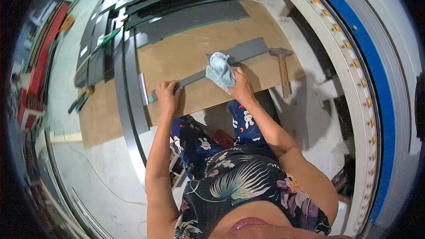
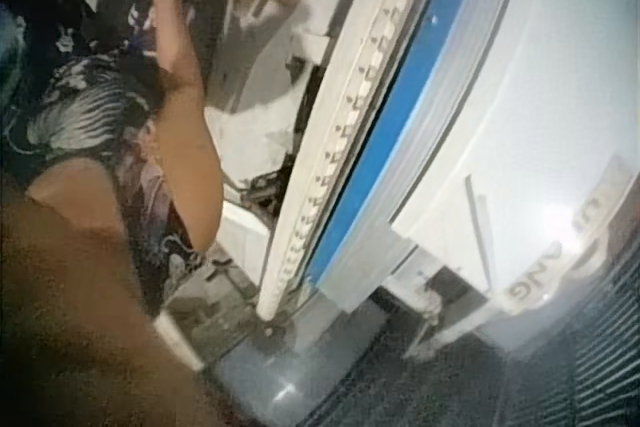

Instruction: Wiping down and cleaning long rectangular boards in a furniture manufacturing workshop.

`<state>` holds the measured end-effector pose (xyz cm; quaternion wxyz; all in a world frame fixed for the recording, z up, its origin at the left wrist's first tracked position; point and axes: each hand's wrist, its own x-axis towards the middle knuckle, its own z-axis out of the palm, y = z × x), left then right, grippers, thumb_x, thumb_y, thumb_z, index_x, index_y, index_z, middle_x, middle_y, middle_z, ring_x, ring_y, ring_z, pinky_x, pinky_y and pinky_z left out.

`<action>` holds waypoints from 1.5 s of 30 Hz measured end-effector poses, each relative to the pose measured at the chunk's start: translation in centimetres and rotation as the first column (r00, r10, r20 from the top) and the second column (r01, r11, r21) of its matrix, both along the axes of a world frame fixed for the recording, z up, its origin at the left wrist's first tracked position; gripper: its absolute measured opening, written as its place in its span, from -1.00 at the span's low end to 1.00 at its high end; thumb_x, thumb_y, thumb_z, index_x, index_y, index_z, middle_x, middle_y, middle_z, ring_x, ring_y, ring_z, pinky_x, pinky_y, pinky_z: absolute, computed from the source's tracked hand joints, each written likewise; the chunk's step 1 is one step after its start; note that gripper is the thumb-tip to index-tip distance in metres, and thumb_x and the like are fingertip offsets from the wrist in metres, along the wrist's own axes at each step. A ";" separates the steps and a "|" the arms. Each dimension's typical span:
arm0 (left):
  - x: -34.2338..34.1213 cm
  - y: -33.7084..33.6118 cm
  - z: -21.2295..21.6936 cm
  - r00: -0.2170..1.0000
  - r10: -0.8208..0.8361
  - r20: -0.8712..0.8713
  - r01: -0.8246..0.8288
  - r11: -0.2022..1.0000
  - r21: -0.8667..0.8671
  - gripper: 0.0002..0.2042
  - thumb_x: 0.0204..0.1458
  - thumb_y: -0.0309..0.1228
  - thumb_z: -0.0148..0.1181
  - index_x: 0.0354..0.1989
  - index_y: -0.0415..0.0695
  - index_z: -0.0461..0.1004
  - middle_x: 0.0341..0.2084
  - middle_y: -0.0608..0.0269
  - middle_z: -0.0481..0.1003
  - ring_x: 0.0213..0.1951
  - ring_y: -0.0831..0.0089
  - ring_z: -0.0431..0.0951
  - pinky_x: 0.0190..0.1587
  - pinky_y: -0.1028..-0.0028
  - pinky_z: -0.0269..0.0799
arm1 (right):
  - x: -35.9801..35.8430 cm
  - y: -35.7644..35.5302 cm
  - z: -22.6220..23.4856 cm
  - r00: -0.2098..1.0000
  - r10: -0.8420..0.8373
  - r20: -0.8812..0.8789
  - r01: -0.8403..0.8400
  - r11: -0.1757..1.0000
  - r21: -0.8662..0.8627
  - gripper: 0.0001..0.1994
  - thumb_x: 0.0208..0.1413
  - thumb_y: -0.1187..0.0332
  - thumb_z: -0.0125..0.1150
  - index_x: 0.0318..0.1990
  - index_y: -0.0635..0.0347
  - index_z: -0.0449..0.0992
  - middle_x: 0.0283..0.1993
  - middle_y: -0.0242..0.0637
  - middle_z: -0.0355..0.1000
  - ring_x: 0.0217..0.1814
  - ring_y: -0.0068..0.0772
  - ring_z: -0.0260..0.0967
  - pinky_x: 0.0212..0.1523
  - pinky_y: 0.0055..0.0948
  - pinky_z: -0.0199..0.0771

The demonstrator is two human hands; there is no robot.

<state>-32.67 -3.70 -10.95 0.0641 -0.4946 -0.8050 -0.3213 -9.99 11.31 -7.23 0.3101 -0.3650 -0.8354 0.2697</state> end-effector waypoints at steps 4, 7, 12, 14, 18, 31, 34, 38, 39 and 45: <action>-0.7 0.6 -0.2 0.999 -0.040 -0.028 0.039 0.999 -0.037 -0.68 -0.23 -0.38 0.31 -0.22 -0.11 0.53 -0.29 0.09 0.44 -0.16 0.13 0.35 -0.05 0.23 0.24 | 4.0 -1.4 1.0 0.986 -0.151 -0.072 0.145 0.986 -0.085 -0.58 -0.26 0.53 0.25 -0.11 0.27 0.41 -0.09 -0.07 0.35 -0.01 0.00 0.33 -0.01 -0.25 0.33; -2.0 1.0 -1.0 0.996 -0.074 -0.043 0.072 0.997 -0.040 -0.67 -0.23 -0.39 0.31 -0.21 -0.12 0.52 -0.28 0.08 0.44 -0.15 0.12 0.35 -0.06 0.23 0.24 | 5.3 -2.2 1.2 0.988 -0.145 -0.060 0.140 0.987 -0.079 -0.56 -0.28 0.52 0.26 -0.11 0.27 0.41 -0.07 -0.09 0.35 0.01 -0.01 0.31 0.00 -0.25 0.32; -3.4 1.2 -2.2 0.989 -0.147 -0.020 0.148 0.989 0.009 -0.71 -0.23 -0.43 0.29 -0.25 -0.19 0.52 -0.37 -0.03 0.47 -0.28 0.04 0.43 -0.15 0.20 0.32 | 4.4 -1.5 -1.9 0.966 -0.235 0.104 0.241 0.970 -0.045 -0.58 -0.25 0.50 0.23 -0.11 0.28 0.42 0.03 -0.17 0.31 0.07 -0.12 0.28 0.02 -0.29 0.33; -3.2 1.4 -1.8 0.979 -0.204 -0.023 0.205 0.978 0.050 -0.72 -0.22 -0.44 0.28 -0.27 -0.24 0.52 -0.36 -0.08 0.47 -0.27 0.02 0.45 -0.20 0.20 0.35 | 4.1 -0.3 -3.0 0.963 -0.245 0.110 0.249 0.968 -0.024 -0.61 -0.23 0.51 0.21 -0.12 0.24 0.43 0.05 -0.13 0.28 0.09 -0.07 0.25 0.07 -0.22 0.26; -2.9 1.5 -1.6 0.969 -0.245 -0.020 0.245 0.969 -0.021 -0.67 -0.14 -0.38 0.25 -0.15 -0.18 0.48 -0.27 -0.06 0.45 -0.24 0.04 0.44 -0.17 0.18 0.33 | 3.5 0.3 -2.7 0.935 -0.344 0.090 0.339 0.938 0.069 -0.32 -0.29 0.24 0.36 0.08 0.22 0.28 0.10 -0.05 0.22 0.12 0.02 0.20 0.10 -0.12 0.20; 6.0 3.6 -0.6 0.949 -0.169 -0.264 0.218 0.962 0.166 -0.58 -0.01 -0.28 0.17 0.04 -0.15 0.36 -0.06 -0.08 0.34 -0.04 0.03 0.33 -0.04 0.15 0.26 | 8.4 4.3 -1.7 0.669 -0.736 -0.107 0.733 0.676 -0.072 -0.29 -0.09 0.05 0.23 0.14 0.32 0.14 0.05 0.09 0.21 0.11 0.09 0.14 0.06 -0.08 0.15; 8.8 4.9 -0.4 0.940 -0.203 -0.274 0.254 0.953 0.163 -0.60 -0.01 -0.32 0.16 0.03 -0.14 0.37 -0.07 -0.05 0.35 -0.05 0.05 0.34 -0.05 0.15 0.27 | 13.4 -0.1 -1.3 0.866 -0.411 -0.285 0.444 0.894 0.064 -0.47 -0.08 0.16 0.25 0.01 0.30 0.32 0.02 0.03 0.26 0.06 -0.03 0.23 0.03 -0.14 0.24; 8.3 5.5 -1.5 0.954 -0.213 -0.213 0.255 0.947 0.195 -0.62 0.02 -0.26 0.13 0.01 -0.13 0.38 -0.07 0.00 0.35 -0.05 0.08 0.35 -0.06 0.15 0.28 | 23.9 -8.3 -4.6 0.933 -0.268 -0.242 0.237 0.960 -0.150 -0.80 -0.01 0.38 0.20 -0.21 0.20 0.51 -0.24 -0.16 0.44 -0.25 -0.25 0.44 -0.22 -0.33 0.46; 8.7 5.7 -1.3 0.949 -0.233 -0.212 0.274 0.943 0.190 -0.62 0.02 -0.26 0.13 0.01 -0.13 0.38 -0.07 0.00 0.35 -0.05 0.08 0.35 -0.06 0.15 0.28 | 26.9 -10.4 -7.6 0.864 -0.402 -0.303 0.358 0.914 -0.192 -0.85 0.03 0.34 0.17 -0.27 0.17 0.54 -0.37 -0.23 0.47 -0.39 -0.34 0.45 -0.33 -0.38 0.46; 10.6 5.8 0.3 0.963 -0.209 -0.168 0.250 0.929 0.273 -0.59 0.03 -0.18 0.12 0.00 -0.17 0.39 -0.08 0.00 0.36 -0.05 0.11 0.36 -0.04 0.17 0.29 | 48.1 -26.1 -19.9 -0.101 -0.994 0.052 0.995 -0.102 -0.010 -0.80 0.02 0.31 0.14 -0.25 0.23 0.47 -0.41 -0.16 0.43 -0.35 -0.16 0.40 -0.27 -0.28 0.37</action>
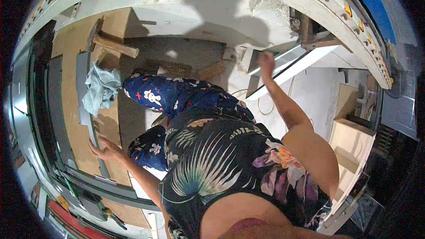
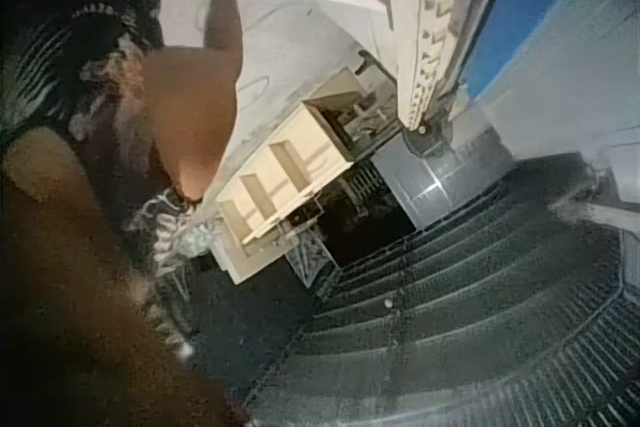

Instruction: Wiping down and cleaning long rectangular boards in a furniture manufacturing workshop.

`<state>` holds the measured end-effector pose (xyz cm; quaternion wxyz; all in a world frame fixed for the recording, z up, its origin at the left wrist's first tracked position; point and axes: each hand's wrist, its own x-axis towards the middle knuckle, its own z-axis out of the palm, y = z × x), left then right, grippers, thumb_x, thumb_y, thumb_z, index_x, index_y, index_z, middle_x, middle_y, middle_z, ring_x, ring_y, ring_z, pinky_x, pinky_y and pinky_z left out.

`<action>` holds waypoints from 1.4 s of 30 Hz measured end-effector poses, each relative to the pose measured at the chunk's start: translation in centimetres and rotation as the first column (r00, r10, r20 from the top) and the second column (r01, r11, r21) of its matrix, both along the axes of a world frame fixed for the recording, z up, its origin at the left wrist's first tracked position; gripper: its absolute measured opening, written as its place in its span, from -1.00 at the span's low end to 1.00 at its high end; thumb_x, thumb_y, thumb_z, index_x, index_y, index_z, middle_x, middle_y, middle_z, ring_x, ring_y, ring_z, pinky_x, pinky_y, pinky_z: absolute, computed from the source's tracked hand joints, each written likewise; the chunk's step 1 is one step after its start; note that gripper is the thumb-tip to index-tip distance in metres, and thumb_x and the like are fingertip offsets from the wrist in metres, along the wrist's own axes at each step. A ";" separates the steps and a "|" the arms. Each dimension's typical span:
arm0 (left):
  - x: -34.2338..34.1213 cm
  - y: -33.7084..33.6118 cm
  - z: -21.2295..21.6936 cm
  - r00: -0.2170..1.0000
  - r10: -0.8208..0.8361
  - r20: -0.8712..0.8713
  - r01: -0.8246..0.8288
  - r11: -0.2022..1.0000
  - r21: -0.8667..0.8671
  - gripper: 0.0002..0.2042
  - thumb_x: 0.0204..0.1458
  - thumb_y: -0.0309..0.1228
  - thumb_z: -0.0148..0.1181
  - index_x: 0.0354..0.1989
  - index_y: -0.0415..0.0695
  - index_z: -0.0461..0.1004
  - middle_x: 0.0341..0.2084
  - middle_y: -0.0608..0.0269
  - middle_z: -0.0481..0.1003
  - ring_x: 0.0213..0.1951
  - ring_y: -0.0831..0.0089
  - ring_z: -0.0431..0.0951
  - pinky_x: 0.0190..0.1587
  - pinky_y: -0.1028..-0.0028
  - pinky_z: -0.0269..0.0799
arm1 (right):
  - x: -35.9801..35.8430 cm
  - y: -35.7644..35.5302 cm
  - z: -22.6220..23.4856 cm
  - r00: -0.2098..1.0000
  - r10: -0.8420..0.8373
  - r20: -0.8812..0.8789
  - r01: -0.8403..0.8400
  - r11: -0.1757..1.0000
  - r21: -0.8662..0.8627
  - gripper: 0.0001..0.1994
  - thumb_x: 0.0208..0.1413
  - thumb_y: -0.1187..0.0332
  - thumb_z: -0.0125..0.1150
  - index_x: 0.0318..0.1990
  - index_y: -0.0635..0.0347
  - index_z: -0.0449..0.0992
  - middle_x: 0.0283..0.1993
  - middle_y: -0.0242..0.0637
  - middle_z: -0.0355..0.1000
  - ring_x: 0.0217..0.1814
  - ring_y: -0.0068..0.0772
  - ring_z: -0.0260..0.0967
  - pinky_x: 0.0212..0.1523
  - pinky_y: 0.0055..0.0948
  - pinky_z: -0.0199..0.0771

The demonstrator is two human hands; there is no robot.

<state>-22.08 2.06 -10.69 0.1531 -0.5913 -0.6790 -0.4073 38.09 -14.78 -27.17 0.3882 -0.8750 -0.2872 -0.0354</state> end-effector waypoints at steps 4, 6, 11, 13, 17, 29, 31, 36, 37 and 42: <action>-0.1 -0.4 1.0 0.997 0.070 -0.025 -0.070 0.997 0.033 -0.62 0.03 -0.19 0.11 -0.05 -0.17 0.44 -0.10 -0.01 0.38 -0.04 0.11 0.37 -0.03 0.16 0.31 | 7.1 -6.8 3.2 0.817 -0.566 0.111 0.575 0.815 -0.075 -0.32 -0.24 0.02 0.39 -0.07 0.38 0.33 -0.12 0.04 0.33 -0.06 -0.05 0.29 -0.04 -0.26 0.31; -0.4 0.1 1.0 0.999 0.029 -0.033 -0.026 0.997 0.070 -0.64 0.02 -0.21 0.11 -0.07 -0.17 0.46 -0.12 -0.01 0.41 -0.04 0.11 0.37 -0.03 0.16 0.30 | 9.1 -7.4 5.7 0.742 -0.661 0.108 0.670 0.733 -0.117 -0.22 -0.30 0.02 0.43 0.01 0.39 0.25 -0.06 0.06 0.30 0.01 -0.06 0.26 0.03 -0.26 0.27; 0.5 0.2 1.3 0.997 0.066 0.034 -0.069 0.995 0.075 -0.66 0.02 -0.24 0.12 -0.07 -0.16 0.46 -0.13 0.01 0.42 -0.05 0.12 0.36 -0.02 0.18 0.29 | 13.0 -9.0 6.1 0.927 -0.376 -0.014 0.375 0.922 0.097 -0.17 -0.41 0.10 0.49 -0.04 0.48 0.19 -0.06 0.08 0.24 0.05 0.05 0.18 0.10 -0.17 0.17; 0.5 0.0 1.7 0.995 0.084 0.046 -0.088 0.993 0.076 -0.66 0.02 -0.26 0.12 -0.07 -0.16 0.46 -0.13 0.01 0.42 -0.05 0.12 0.36 -0.03 0.18 0.29 | 12.1 -8.9 5.9 0.906 -0.423 0.008 0.421 0.902 0.092 -0.17 -0.41 0.11 0.48 -0.03 0.50 0.18 -0.05 0.08 0.24 0.07 0.04 0.18 0.12 -0.19 0.16; 0.5 0.2 1.2 0.995 0.012 0.095 -0.026 0.989 0.145 -0.67 0.02 -0.30 0.11 -0.06 -0.18 0.44 -0.14 0.01 0.42 -0.04 0.14 0.36 -0.03 0.20 0.28 | 11.7 -12.1 4.9 0.871 -0.488 0.054 0.476 0.866 0.153 -0.21 -0.37 0.18 0.44 0.00 0.47 0.18 -0.02 0.08 0.22 0.08 -0.02 0.19 0.13 -0.20 0.16; 1.9 0.1 0.9 0.939 -0.055 0.339 -0.003 0.986 0.168 -0.69 0.04 -0.49 0.03 -0.01 -0.26 0.36 -0.08 0.02 0.42 -0.01 0.19 0.39 0.05 0.31 0.25 | -6.0 -4.5 15.1 0.875 0.480 -0.062 -0.484 0.873 -0.066 -0.12 -0.39 0.42 0.45 0.16 0.32 0.04 -0.01 -0.12 0.26 -0.01 -0.23 0.30 0.04 -0.32 0.31; 2.0 -0.2 0.6 0.907 -0.138 0.397 0.053 0.974 0.218 -0.69 0.03 -0.54 0.04 -0.02 -0.27 0.37 -0.08 0.06 0.42 -0.03 0.25 0.41 0.04 0.36 0.27 | -9.5 0.6 18.8 0.745 0.659 -0.107 -0.667 0.730 -0.150 -0.07 -0.42 0.33 0.47 0.19 0.29 0.05 0.03 -0.08 0.30 0.05 -0.28 0.29 0.05 -0.35 0.30; 4.1 -1.9 4.8 0.578 -0.420 0.700 0.230 0.906 0.354 -0.68 0.02 -0.58 0.03 0.00 -0.27 0.35 -0.10 0.12 0.43 -0.10 0.42 0.45 -0.04 0.46 0.33 | -19.9 11.1 28.0 0.309 0.938 -0.158 -0.948 0.316 0.024 -0.06 -0.42 0.26 0.45 0.22 0.28 0.08 0.03 -0.03 0.33 0.05 -0.30 0.31 0.06 -0.34 0.29; 4.1 -2.5 6.0 0.589 -0.406 0.699 0.194 0.911 0.365 -0.68 0.02 -0.58 0.03 0.00 -0.27 0.35 -0.10 0.12 0.43 -0.10 0.42 0.45 -0.04 0.46 0.33 | -21.5 12.6 29.2 0.242 0.962 -0.128 -0.969 0.246 0.012 -0.07 -0.42 0.28 0.45 0.22 0.28 0.09 0.03 -0.04 0.34 0.05 -0.29 0.31 0.07 -0.34 0.28; 3.6 -5.4 8.0 0.502 -0.465 0.729 0.403 0.872 0.278 -0.56 -0.06 -0.51 0.13 0.07 -0.19 0.31 -0.07 0.16 0.41 -0.12 0.41 0.45 -0.02 0.42 0.31 | -30.1 18.9 35.1 0.053 0.996 0.068 -0.994 0.060 -0.093 -0.03 -0.47 0.12 0.50 0.16 0.41 0.14 0.06 0.18 0.28 0.12 0.00 0.28 0.08 -0.26 0.29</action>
